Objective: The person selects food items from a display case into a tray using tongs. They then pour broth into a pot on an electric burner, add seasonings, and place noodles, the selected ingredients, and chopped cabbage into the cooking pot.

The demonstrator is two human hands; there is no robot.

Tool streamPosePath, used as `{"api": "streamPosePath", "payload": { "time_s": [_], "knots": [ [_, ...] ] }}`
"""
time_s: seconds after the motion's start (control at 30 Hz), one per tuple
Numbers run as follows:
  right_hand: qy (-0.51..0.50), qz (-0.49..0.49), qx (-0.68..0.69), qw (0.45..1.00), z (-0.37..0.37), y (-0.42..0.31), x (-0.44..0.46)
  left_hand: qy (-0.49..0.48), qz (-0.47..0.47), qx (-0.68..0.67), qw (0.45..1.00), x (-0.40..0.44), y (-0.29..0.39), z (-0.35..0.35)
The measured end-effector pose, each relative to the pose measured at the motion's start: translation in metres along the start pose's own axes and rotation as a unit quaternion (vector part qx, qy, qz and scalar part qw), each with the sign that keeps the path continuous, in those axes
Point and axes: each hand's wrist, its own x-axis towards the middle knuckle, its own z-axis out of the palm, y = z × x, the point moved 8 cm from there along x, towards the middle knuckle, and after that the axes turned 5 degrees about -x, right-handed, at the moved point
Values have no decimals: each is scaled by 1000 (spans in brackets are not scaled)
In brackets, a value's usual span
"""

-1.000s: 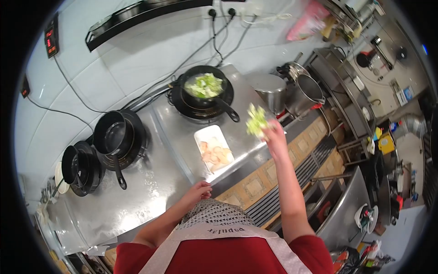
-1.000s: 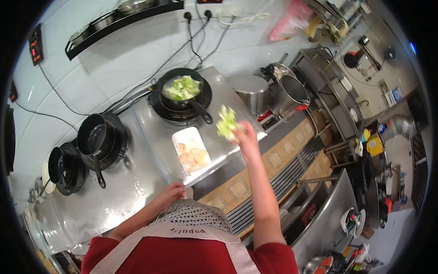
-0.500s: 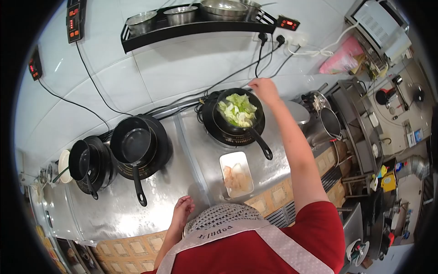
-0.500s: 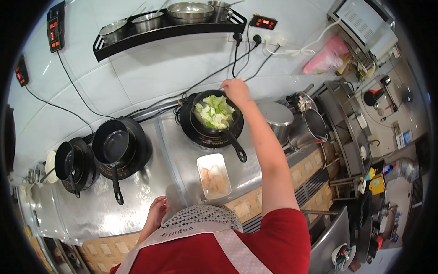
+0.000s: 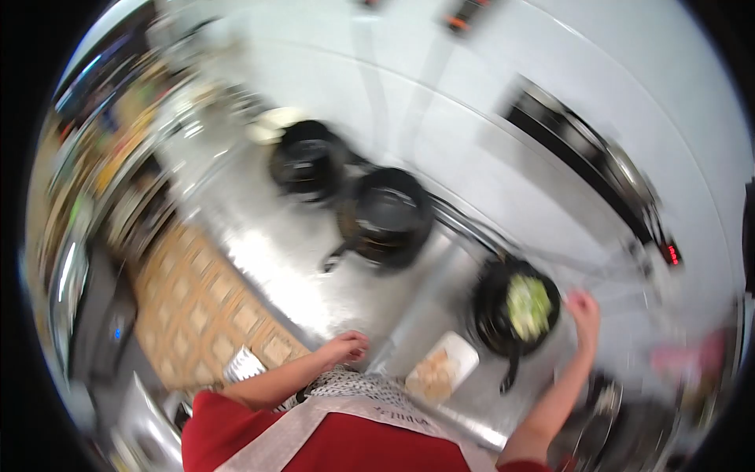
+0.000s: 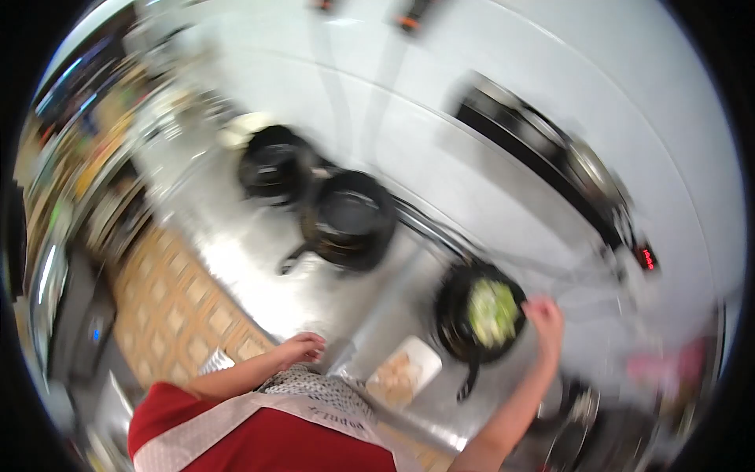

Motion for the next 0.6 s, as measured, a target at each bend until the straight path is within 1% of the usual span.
{"api": "streamPosePath", "payload": {
  "time_s": [0.03,0.07,0.1,0.13,0.17,0.2,0.23,0.27,0.3,0.33,0.4,0.43,0.47,0.5,0.53,0.57,0.6],
  "knots": [
    [-7,48,-5,999,4,14,5,11,10,-1,1000,-9,-3,-2],
    [1,57,67,996,18,50,11,33,8,-13,999,-16,-9,-5],
    [-11,-107,-320,941,37,51,4,47,21,-39,998,-16,-17,-11],
    [-89,-103,-542,829,52,68,-10,55,29,-53,997,-18,-26,-21],
    [-133,-123,-562,807,57,73,-9,59,58,-64,994,-27,-25,-28],
    [13,-264,-443,857,48,69,-15,57,78,-70,993,-40,-22,-33],
    [-51,-28,-251,966,35,95,1,75,90,-85,989,-53,-22,-42],
    [-22,-43,-311,949,32,93,0,81,96,-97,987,-61,-26,-53],
    [-65,-170,-517,836,36,127,9,97,100,-109,984,-67,-30,-69],
    [-64,-183,-518,833,52,72,-1,112,106,-120,981,-73,-33,-87],
    [-2,-68,-433,899,68,-22,-21,114,134,-153,972,-82,-36,-119],
    [71,7,-397,915,62,18,-6,112,158,-178,965,-90,-37,-137],
    [67,-3,-396,916,83,8,-2,112,179,-200,957,-99,-38,-156],
    [34,-72,-515,853,121,-34,-7,116,182,-207,954,-108,-42,-175],
    [3,-139,-622,770,166,-79,-19,132,189,-229,946,-118,-45,-198],
    [33,-41,-226,973,194,-112,-30,148,194,-246,938,-130,-48,-223],
    [58,69,217,972,240,-138,-48,148,193,-244,939,-139,-53,-246]
  ]
}}
